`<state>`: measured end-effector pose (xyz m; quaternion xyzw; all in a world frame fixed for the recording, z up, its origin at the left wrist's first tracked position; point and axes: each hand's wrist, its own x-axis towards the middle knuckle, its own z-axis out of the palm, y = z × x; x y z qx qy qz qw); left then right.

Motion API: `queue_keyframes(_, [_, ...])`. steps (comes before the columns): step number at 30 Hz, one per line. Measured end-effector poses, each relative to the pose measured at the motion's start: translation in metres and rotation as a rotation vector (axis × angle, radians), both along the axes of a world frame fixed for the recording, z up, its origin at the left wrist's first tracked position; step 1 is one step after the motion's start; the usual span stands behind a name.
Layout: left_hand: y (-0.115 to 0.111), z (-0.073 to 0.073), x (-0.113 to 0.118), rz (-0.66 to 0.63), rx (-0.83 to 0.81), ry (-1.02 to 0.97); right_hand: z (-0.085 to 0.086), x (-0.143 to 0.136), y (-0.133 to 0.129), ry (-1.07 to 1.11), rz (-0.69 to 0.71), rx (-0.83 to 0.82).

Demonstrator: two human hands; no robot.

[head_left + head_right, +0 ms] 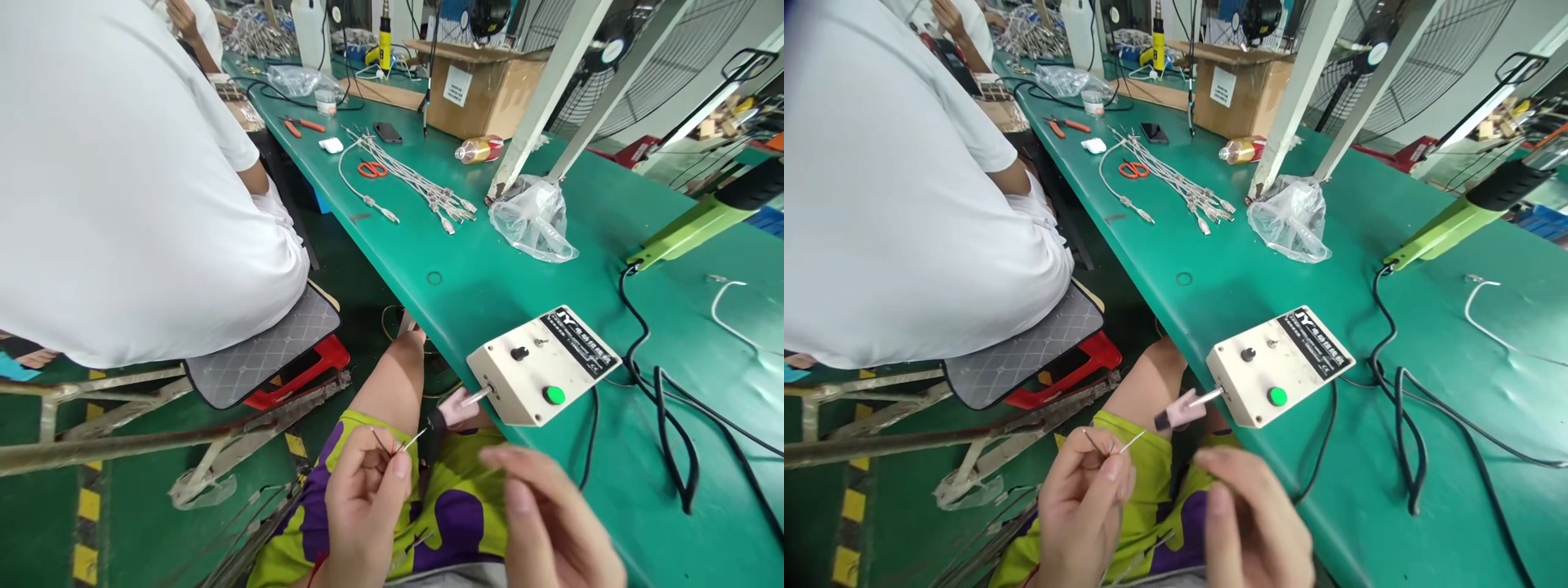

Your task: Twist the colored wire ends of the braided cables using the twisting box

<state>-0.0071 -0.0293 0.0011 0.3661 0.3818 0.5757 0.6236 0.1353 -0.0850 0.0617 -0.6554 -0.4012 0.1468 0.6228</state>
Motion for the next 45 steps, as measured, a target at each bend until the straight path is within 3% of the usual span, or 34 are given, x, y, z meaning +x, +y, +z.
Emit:
queue_keyframes(4, [-0.006,0.011,-0.004,-0.007,0.216,0.156,-0.019,-0.019,0.004,0.497,0.358,-0.207])
queue_keyframes(6, [-0.007,0.016,-0.005,-0.038,0.298,0.234,-0.024,-0.020,0.008,0.682,0.435,-0.223])
queue_keyframes(9, [-0.008,0.019,-0.006,-0.099,0.359,0.303,-0.022,-0.017,0.012,0.808,0.404,-0.203])
queue_keyframes(16, [-0.005,0.010,-0.008,-0.193,0.445,0.222,-0.007,-0.020,0.022,0.998,0.434,-0.173])
queue_keyframes(21, [0.001,0.007,-0.011,-0.235,0.441,0.269,-0.016,-0.020,0.024,0.999,0.461,-0.168])
queue_keyframes(26, [0.006,0.010,-0.015,-0.171,0.422,0.364,-0.032,-0.017,0.022,0.869,0.397,-0.244])
queue_keyframes(29, [0.007,0.011,-0.015,-0.152,0.375,0.344,-0.033,-0.016,0.028,0.793,0.372,-0.221])
queue_keyframes(31, [0.006,0.010,-0.013,-0.133,0.291,0.330,-0.031,-0.015,0.036,0.848,0.378,-0.162])
queue_keyframes(34, [0.007,0.008,-0.010,-0.043,0.179,0.315,-0.029,-0.011,0.049,1.109,0.393,-0.064])
queue_keyframes(37, [0.015,0.008,-0.008,0.005,0.235,0.348,-0.033,-0.007,0.057,1.243,0.421,0.013])
queue_keyframes(41, [0.028,0.017,-0.004,0.092,0.329,0.439,-0.039,-0.009,0.060,1.197,0.448,0.042])
queue_keyframes(45, [0.033,0.022,0.002,0.105,0.356,0.481,-0.039,-0.015,0.062,1.165,0.382,0.059])
